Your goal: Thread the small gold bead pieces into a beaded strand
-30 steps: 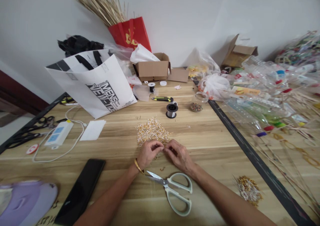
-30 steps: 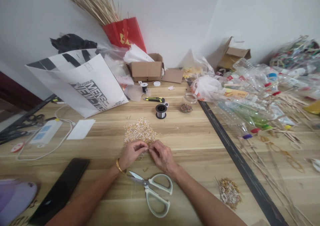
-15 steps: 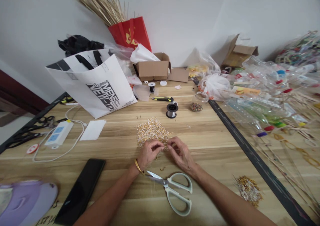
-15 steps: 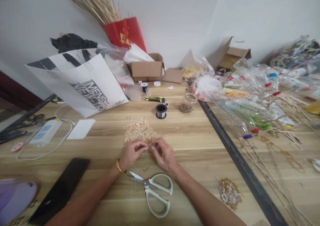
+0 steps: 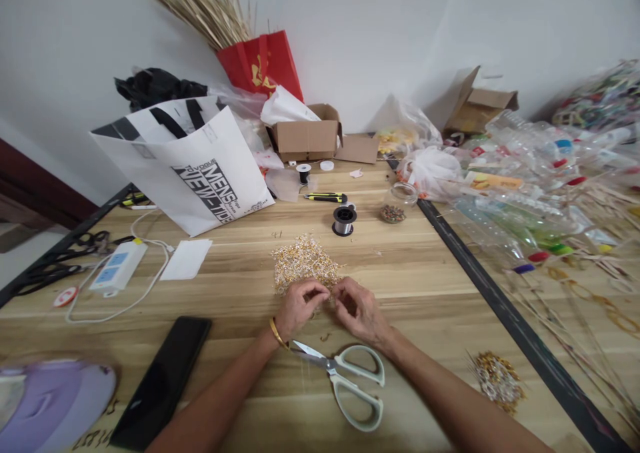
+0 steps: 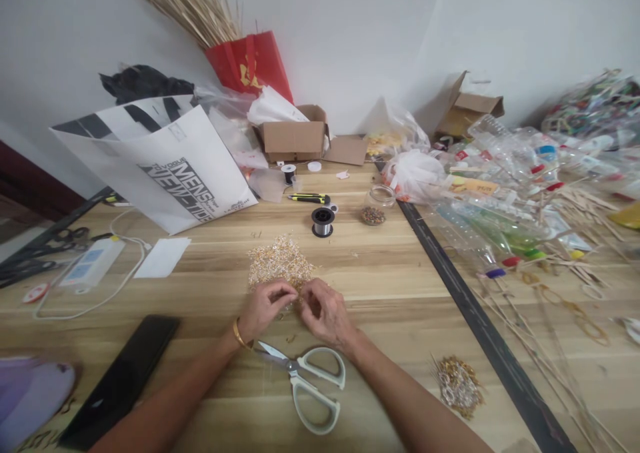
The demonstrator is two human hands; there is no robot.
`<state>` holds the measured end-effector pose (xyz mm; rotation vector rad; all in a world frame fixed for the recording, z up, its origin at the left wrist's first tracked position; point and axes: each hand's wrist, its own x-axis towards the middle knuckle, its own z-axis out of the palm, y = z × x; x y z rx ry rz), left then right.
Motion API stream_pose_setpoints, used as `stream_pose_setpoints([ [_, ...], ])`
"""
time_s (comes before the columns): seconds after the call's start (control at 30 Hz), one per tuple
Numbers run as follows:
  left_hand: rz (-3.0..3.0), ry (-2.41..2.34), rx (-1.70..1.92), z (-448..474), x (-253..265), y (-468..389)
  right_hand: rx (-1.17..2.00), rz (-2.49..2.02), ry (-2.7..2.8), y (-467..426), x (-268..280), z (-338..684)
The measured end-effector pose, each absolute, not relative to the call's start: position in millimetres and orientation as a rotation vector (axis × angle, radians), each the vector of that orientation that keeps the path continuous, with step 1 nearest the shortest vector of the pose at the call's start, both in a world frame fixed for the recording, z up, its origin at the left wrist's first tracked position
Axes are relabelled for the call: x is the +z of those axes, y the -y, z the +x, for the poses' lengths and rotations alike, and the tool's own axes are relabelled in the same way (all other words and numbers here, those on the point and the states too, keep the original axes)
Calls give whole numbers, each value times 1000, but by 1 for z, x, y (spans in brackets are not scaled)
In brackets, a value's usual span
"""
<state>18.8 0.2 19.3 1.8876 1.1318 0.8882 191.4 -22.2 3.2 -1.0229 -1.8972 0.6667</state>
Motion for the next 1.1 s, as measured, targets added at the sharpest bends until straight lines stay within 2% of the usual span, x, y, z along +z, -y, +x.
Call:
stream_pose_setpoints([
  [0.43,1885,-1123,903,18,16,-1,803,-1045,1774,22,-3,191],
  [1.1,1873,-1101,924,18,14,-1,727,-1054,1831,18,-3,192],
])
